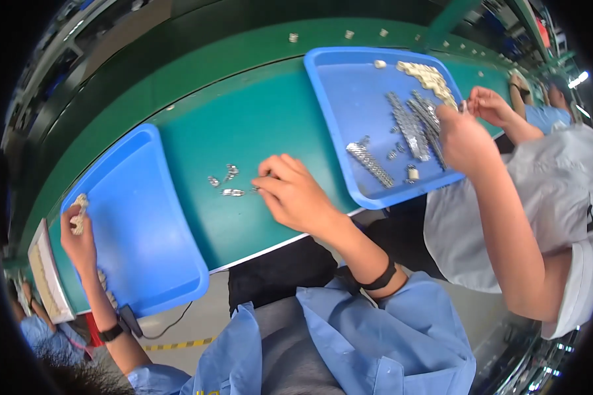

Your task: The person assembles components by hand by picking up a white plastic piece and a metal part, joining them together, and placing the finished assembly into a blue tray.

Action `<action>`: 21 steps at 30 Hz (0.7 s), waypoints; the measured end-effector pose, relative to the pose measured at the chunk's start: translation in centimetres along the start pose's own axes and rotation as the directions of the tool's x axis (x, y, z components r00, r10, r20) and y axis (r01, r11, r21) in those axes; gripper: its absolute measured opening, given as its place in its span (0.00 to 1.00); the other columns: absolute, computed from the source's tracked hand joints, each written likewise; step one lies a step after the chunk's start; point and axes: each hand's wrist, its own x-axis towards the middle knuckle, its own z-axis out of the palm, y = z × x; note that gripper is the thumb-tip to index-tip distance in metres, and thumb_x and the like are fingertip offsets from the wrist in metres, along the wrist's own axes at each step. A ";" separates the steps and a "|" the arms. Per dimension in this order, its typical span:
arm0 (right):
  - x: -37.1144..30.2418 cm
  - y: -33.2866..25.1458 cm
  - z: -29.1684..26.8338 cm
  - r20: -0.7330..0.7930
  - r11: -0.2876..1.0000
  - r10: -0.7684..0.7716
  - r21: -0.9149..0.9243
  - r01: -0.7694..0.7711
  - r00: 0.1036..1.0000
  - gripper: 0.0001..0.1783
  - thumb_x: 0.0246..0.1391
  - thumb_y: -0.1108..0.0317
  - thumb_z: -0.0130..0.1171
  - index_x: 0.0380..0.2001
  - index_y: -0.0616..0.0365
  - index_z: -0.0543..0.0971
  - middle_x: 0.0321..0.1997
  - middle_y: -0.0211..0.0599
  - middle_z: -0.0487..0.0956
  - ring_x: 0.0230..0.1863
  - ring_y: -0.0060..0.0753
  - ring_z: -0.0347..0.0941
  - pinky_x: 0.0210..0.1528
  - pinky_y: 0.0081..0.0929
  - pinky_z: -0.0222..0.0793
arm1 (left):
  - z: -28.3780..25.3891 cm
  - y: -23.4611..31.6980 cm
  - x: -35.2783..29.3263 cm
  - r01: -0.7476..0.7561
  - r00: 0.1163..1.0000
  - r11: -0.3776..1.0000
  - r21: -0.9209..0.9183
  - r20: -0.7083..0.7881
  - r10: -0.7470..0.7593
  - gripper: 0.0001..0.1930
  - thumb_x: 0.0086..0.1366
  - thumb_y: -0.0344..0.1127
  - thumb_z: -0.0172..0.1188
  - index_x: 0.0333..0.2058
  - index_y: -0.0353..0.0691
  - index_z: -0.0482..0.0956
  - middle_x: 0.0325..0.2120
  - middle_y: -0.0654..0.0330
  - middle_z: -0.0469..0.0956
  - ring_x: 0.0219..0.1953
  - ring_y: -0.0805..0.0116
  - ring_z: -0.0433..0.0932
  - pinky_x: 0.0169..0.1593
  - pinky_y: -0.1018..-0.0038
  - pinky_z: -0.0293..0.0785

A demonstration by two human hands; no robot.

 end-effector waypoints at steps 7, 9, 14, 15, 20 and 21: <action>-0.4 -1.2 -0.9 -0.029 0.990 -0.018 0.141 0.022 0.999 0.12 0.52 0.82 0.66 0.41 0.63 0.85 0.40 0.38 0.82 0.40 0.40 0.79 0.41 0.35 0.74 | 1.6 13.5 -5.3 -0.157 0.965 0.911 -0.381 0.138 0.223 0.09 0.62 0.20 0.63 0.42 0.32 0.79 0.38 0.53 0.80 0.41 0.62 0.77 0.49 0.70 0.73; -0.5 -2.1 -1.6 -0.007 0.931 0.039 0.365 -0.034 0.999 0.12 0.52 0.82 0.67 0.41 0.63 0.86 0.38 0.38 0.83 0.38 0.40 0.80 0.38 0.34 0.74 | 2.6 17.4 -7.1 -0.139 0.941 0.841 -0.522 0.194 0.276 0.11 0.61 0.18 0.62 0.42 0.31 0.79 0.38 0.51 0.80 0.41 0.61 0.77 0.48 0.69 0.73; 0.2 -4.8 -4.0 -0.043 0.868 -0.006 0.495 0.027 0.999 0.12 0.52 0.83 0.67 0.41 0.64 0.87 0.38 0.39 0.83 0.35 0.38 0.81 0.35 0.31 0.74 | 4.5 23.1 -9.8 0.073 0.904 0.593 -0.802 0.304 0.300 0.12 0.61 0.18 0.64 0.44 0.28 0.79 0.40 0.49 0.79 0.43 0.60 0.77 0.47 0.68 0.74; 0.4 -5.3 -4.5 -0.075 0.858 -0.062 0.505 0.092 0.995 0.12 0.51 0.83 0.67 0.41 0.64 0.87 0.38 0.38 0.83 0.34 0.38 0.80 0.34 0.30 0.74 | 4.5 24.0 -10.3 0.175 0.901 0.498 -0.849 0.342 0.266 0.11 0.63 0.19 0.64 0.45 0.28 0.79 0.41 0.49 0.78 0.43 0.60 0.77 0.48 0.68 0.74; 0.9 -6.8 -6.3 -0.184 0.809 -0.204 0.521 0.271 0.962 0.12 0.50 0.83 0.67 0.39 0.64 0.87 0.36 0.38 0.82 0.31 0.36 0.78 0.31 0.30 0.72 | 5.0 25.2 -11.6 0.440 0.850 0.153 -0.885 0.465 0.248 0.11 0.69 0.26 0.62 0.47 0.26 0.79 0.44 0.46 0.77 0.44 0.61 0.77 0.48 0.67 0.75; 1.0 -6.9 -6.6 -0.202 0.792 -0.238 0.526 0.310 0.950 0.11 0.50 0.83 0.67 0.39 0.63 0.87 0.36 0.37 0.82 0.30 0.36 0.78 0.31 0.30 0.72 | 5.2 25.2 -11.8 0.463 0.845 0.091 -0.882 0.470 0.257 0.12 0.71 0.29 0.62 0.48 0.26 0.79 0.45 0.45 0.76 0.44 0.61 0.76 0.48 0.68 0.75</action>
